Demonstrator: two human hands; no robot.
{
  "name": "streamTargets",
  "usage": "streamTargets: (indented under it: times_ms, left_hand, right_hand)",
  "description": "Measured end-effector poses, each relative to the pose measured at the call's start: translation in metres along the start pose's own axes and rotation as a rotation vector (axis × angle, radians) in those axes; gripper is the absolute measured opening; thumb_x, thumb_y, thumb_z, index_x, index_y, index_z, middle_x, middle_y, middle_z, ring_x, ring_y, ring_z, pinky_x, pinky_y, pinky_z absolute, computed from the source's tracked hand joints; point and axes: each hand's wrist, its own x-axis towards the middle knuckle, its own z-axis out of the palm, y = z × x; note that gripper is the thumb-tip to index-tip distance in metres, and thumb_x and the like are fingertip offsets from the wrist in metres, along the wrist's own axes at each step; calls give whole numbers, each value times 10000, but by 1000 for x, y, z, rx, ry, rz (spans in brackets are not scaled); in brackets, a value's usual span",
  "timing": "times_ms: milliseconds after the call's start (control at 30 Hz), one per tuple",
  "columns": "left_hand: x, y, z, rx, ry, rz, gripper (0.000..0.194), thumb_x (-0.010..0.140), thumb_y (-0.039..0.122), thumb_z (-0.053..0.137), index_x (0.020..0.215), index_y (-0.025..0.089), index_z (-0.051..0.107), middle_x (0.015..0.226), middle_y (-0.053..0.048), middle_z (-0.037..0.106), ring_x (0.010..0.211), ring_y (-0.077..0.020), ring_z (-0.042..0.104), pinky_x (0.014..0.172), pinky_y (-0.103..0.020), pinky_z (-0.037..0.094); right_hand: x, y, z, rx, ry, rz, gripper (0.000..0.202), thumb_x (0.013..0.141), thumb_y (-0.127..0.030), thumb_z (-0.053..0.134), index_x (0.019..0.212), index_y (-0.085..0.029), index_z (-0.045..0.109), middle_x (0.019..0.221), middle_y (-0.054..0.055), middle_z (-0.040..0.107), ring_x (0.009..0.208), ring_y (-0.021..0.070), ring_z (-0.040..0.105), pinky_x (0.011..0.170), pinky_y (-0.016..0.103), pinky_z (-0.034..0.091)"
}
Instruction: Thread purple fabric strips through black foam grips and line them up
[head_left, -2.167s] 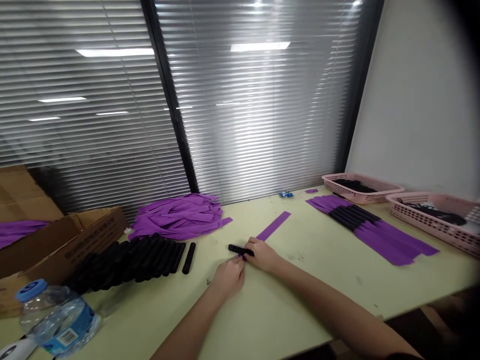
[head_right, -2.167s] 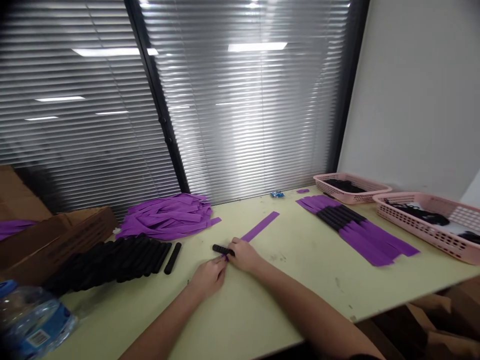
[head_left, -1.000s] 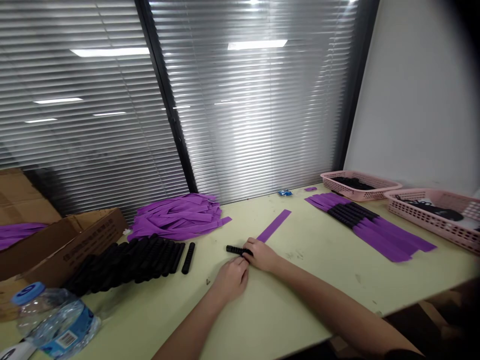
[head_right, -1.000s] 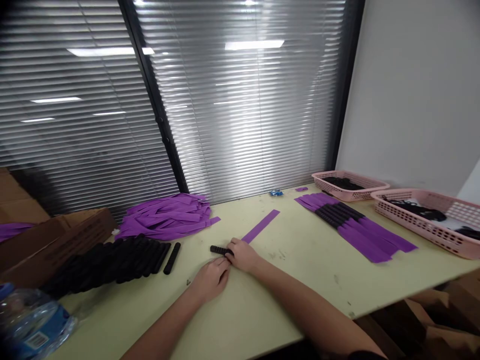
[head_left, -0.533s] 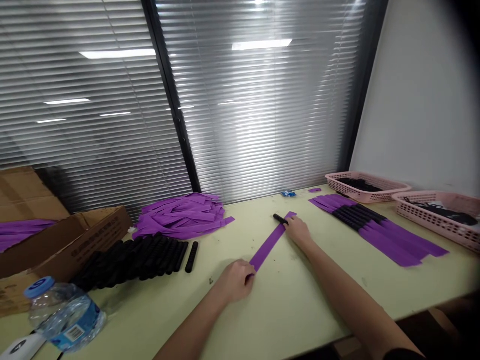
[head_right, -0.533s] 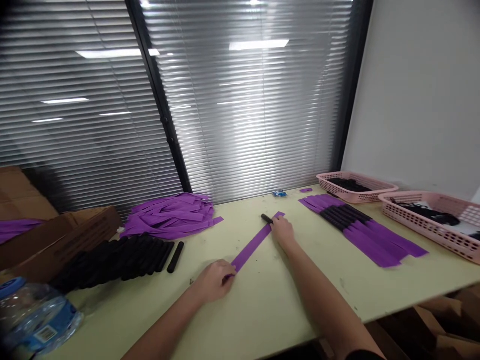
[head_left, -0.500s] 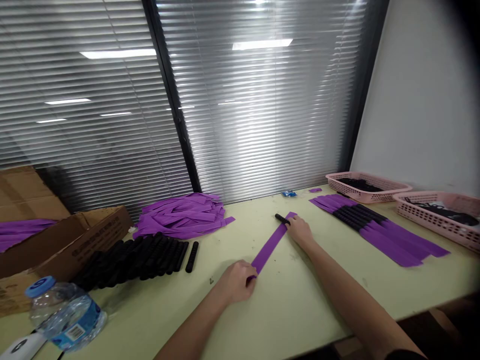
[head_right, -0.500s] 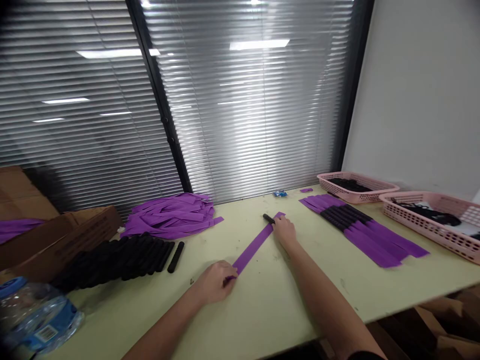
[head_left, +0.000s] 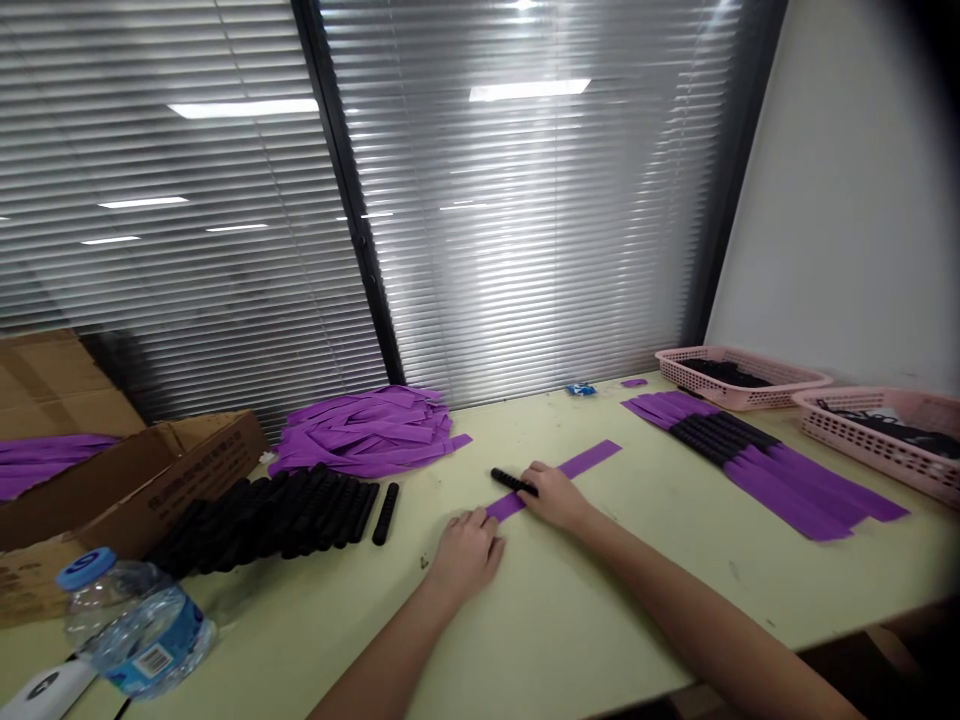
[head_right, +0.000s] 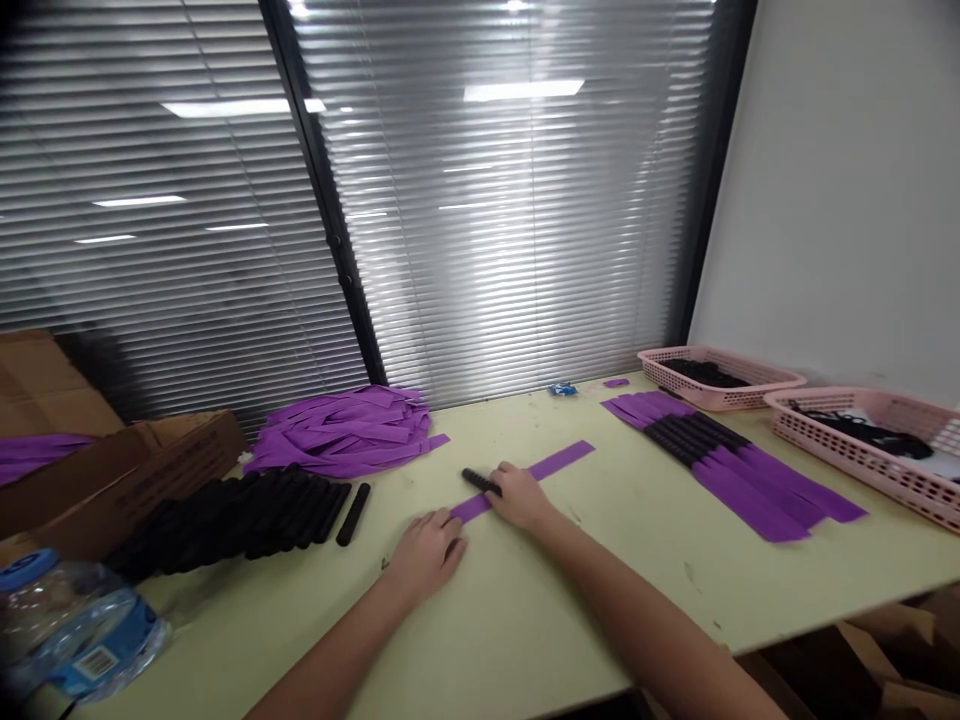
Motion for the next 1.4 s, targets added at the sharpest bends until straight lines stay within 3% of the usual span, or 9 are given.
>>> streamTargets:
  times_ms: [133,267,467,633,733,833,1033,1267,1400]
  left_hand:
    - [1,-6,5,-26,-21,1,305,932,336,377,1102,184,579,1081,-107,569,970,-246,561,843,-368,468]
    - [0,-5,6,0,-24,2,323,932,348,382,1134,180,571,1114,-109,559,1009,-254,544,867,-370,464]
    - [0,-5,8,-4,-10,16,336,941,350,361,1132,170,571,1100,-108,562,994,-258,548,859,-389,474]
    - [0,-5,8,-5,-13,16,341,946,358,351,1129,174,571,1099,-104,563,1002,-250,548,868,-375,477]
    - [1,-4,7,-5,-18,19,336,944,354,354,1131,172,568,1096,-107,560,1003,-249,547,867,-376,480]
    - [1,-4,7,-8,-16,23,325,941,341,361,1118,166,571,1085,-109,561,998,-249,548,870,-381,480]
    - [0,-5,9,-2,-4,25,307,939,325,369,1106,167,573,1082,-100,561,996,-243,544,871,-372,475]
    - [-1,-4,6,16,5,31,317,943,340,360,1096,166,577,1079,-98,562,985,-244,545,855,-374,481]
    - [0,-4,8,22,8,31,321,936,331,385,1150,172,563,1102,-97,560,999,-242,545,875,-368,474]
  right_hand:
    - [-8,-38,14,109,-1,-183,149,846,-250,542,916,-164,641,941,62,602,838,158,593,745,238,417]
    - [-1,-36,17,78,-6,-88,166,856,-280,537,911,-170,649,939,63,608,835,159,597,746,237,419]
    - [19,37,-1,-26,33,200,193,863,-265,520,911,-147,665,951,98,617,865,192,603,751,265,415]
    - [16,106,-21,-134,99,492,273,890,-288,464,961,-112,659,994,157,601,915,255,600,725,319,422]
    - [8,128,-27,-175,122,601,292,897,-297,447,985,-111,654,997,167,592,920,271,601,708,331,423]
    - [5,133,-28,-198,127,623,272,887,-278,466,991,-109,650,1004,168,587,924,280,597,706,338,417]
    - [11,105,-21,-147,98,488,253,886,-289,485,958,-115,654,995,151,589,875,249,596,687,313,398]
    - [5,8,5,15,32,129,168,859,-300,542,865,-178,657,926,62,607,829,158,588,721,236,394]
    - [-3,-35,19,131,27,-96,132,839,-248,544,879,-168,641,910,64,603,809,165,590,724,247,408]
